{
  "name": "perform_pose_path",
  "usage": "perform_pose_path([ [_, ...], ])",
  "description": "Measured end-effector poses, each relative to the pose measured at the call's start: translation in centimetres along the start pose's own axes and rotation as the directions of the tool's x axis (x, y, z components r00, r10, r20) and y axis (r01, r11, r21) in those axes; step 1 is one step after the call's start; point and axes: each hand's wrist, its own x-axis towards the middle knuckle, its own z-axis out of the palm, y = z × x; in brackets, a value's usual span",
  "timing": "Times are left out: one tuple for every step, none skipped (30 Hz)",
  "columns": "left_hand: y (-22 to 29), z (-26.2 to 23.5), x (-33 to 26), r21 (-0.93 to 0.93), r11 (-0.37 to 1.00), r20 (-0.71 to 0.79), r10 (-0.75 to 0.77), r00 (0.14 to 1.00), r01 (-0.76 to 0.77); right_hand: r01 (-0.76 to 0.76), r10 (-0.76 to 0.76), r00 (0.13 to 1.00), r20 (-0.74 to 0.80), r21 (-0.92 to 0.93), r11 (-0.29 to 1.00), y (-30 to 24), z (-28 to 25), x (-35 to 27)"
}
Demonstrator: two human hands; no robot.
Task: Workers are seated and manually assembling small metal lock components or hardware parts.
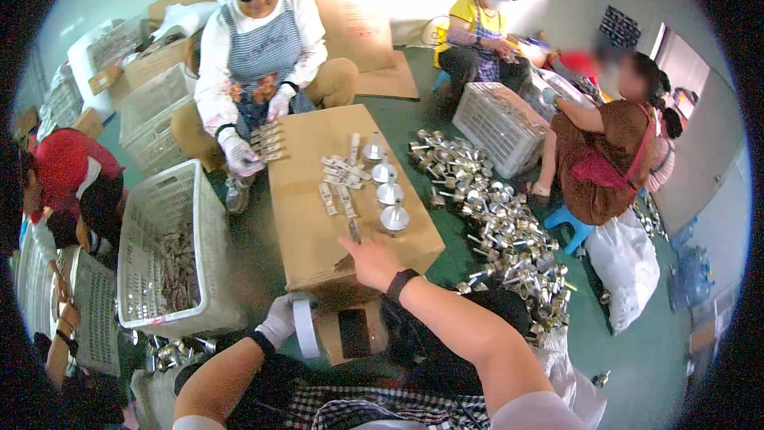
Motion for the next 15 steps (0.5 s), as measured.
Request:
perform_pose_path([
  [0.0,0.3,-0.2,-0.032,0.999,-0.022,0.008,1.000,-0.009,-0.005,0.006,1.000,0.026,-0.027,1.000,-0.3,0.6,0.3],
  [0.0,0.0,0.1,-0.069,0.998,-0.041,-0.008,0.999,0.005,-0.003,0.005,0.999,0.039,-0.039,0.999,-0.3,0.9,0.5],
  [0.1,-0.6,0.4,-0.051,0.999,-0.030,-0.019,0.999,0.018,-0.003,0.006,0.999,0.053,-0.054,0.999,-0.4,1.0,0.8],
  [0.0,-1.0,0.7,-0.034,0.999,-0.018,-0.031,0.999,0.030,0.002,0.000,0.994,0.110,-0.019,1.000,-0.3,0.8,1.0],
  [0.1,-1.3,0.6,-0.016,0.999,-0.011,-0.041,0.999,0.041,0.008,-0.009,0.990,0.138,0.006,1.000,-0.4,0.6,1.1],
  [0.0,-1.5,0.6,-0.015,1.000,0.011,-0.005,1.000,0.006,0.010,-0.015,0.986,0.164,0.030,1.000,-0.5,0.3,1.2],
  [0.1,-1.7,0.5,-0.024,1.000,0.018,-0.001,1.000,0.001,0.018,-0.036,0.987,0.154,0.120,0.993,-0.6,-0.1,1.1],
  [0.0,-1.3,0.2,-0.033,0.999,0.026,-0.002,1.000,0.003,0.012,-0.038,0.988,0.149,0.166,0.986,-0.6,-0.7,0.6],
  [-0.2,0.0,0.1,-0.041,0.999,0.047,-0.014,0.999,0.015,-0.004,-0.025,0.989,0.144,0.201,0.980,-0.3,-1.6,-0.1],
  [-0.3,0.6,-0.9,0.423,0.888,0.111,0.145,0.983,-0.179,0.053,-0.091,0.982,0.164,0.223,0.973,-0.5,-2.5,-0.9],
  [-0.1,1.3,-1.4,0.520,0.821,0.151,0.182,0.972,-0.234,0.081,-0.128,0.980,0.154,0.281,0.956,-1.2,-3.8,-1.6],
  [0.3,1.7,-2.0,0.602,0.743,0.186,0.224,0.957,-0.291,0.116,-0.174,0.974,0.147,0.337,0.934,-2.3,-4.9,-1.9],
  [0.6,-0.7,-1.4,0.436,0.871,0.165,0.168,0.972,-0.225,0.147,-0.201,0.971,0.128,0.341,0.928,-3.9,-5.0,-1.8],
  [0.9,-3.7,-0.9,0.256,0.956,0.119,0.117,0.986,-0.145,0.187,-0.241,0.964,0.108,0.367,0.911,-5.4,-4.3,-1.3],
  [1.2,-6.4,0.4,0.108,0.991,0.124,0.068,0.990,-0.082,0.224,-0.277,0.957,0.087,0.387,0.895,-6.9,-4.0,-0.9],
])
